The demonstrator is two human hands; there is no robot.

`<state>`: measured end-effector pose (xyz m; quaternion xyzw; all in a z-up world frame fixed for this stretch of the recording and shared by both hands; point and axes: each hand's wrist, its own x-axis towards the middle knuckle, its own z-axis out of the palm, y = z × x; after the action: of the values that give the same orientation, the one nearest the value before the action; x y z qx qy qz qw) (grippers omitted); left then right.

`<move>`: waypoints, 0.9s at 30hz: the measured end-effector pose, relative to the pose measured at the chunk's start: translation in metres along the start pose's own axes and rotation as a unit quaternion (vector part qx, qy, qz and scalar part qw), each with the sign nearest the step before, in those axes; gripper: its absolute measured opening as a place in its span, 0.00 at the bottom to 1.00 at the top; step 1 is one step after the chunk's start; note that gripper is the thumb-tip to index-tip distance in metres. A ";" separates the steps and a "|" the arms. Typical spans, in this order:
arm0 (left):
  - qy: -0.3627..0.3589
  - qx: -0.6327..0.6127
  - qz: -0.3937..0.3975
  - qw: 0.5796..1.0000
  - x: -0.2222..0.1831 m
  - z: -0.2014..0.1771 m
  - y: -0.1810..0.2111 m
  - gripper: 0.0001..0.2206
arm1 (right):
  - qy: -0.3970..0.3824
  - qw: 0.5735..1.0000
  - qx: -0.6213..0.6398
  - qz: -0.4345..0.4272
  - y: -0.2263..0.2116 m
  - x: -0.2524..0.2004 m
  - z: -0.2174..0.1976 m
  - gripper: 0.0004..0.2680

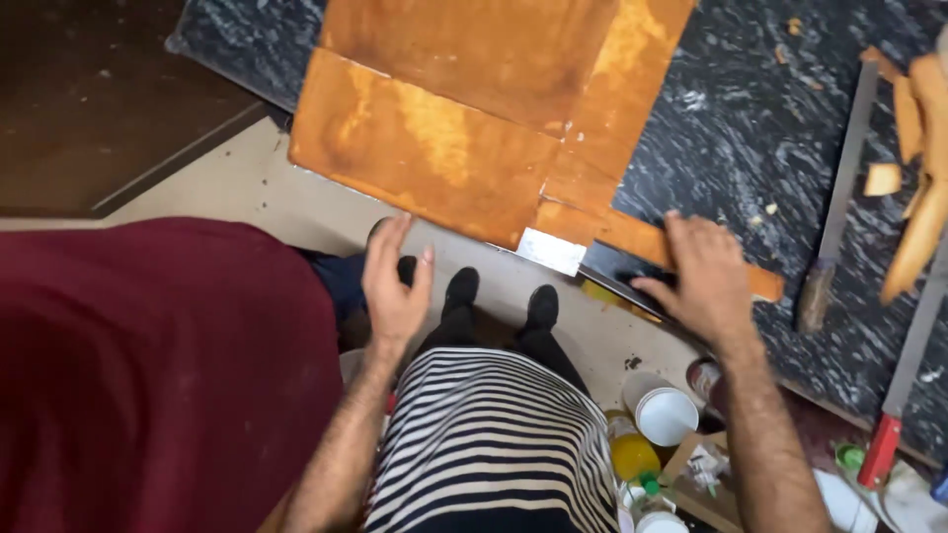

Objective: The recorder is cutting sponge cake into strips, applying cream/icing, and assembling the pieces into a larger cake structure on a tray.

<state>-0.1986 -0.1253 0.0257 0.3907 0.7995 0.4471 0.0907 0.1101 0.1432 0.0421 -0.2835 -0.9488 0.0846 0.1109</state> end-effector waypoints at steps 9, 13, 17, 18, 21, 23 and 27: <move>-0.053 -0.450 -0.382 0.805 -0.092 0.074 0.002 0.19 | -0.056 0.998 0.026 -0.025 -0.010 -0.051 0.017 0.26; -0.141 -0.556 -0.494 0.653 -0.090 0.094 0.007 0.23 | -0.063 0.997 0.050 -0.018 -0.048 -0.038 0.050 0.22; -0.149 -0.593 -0.513 0.603 -0.070 0.110 0.007 0.24 | -0.026 0.997 0.066 0.002 -0.081 -0.014 0.058 0.18; -0.150 -0.610 -0.516 0.582 -0.064 0.113 0.007 0.23 | -0.014 0.998 0.061 0.001 -0.082 -0.011 0.059 0.18; -0.151 -0.649 -0.506 0.548 -0.055 0.124 -0.002 0.20 | -0.008 0.999 0.049 0.008 -0.083 -0.010 0.069 0.19; -0.154 -0.671 -0.492 0.533 -0.052 0.129 -0.005 0.17 | -0.013 0.999 0.040 0.019 -0.084 -0.010 0.065 0.19; -0.157 -0.645 -0.479 0.574 -0.055 0.110 0.011 0.15 | -0.025 0.998 0.045 0.030 -0.088 -0.016 0.041 0.25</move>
<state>-0.1008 -0.0896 -0.0410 -0.1470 0.3435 0.6676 0.6439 0.0669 0.0578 0.0196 -0.3043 -0.9375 0.1381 0.0968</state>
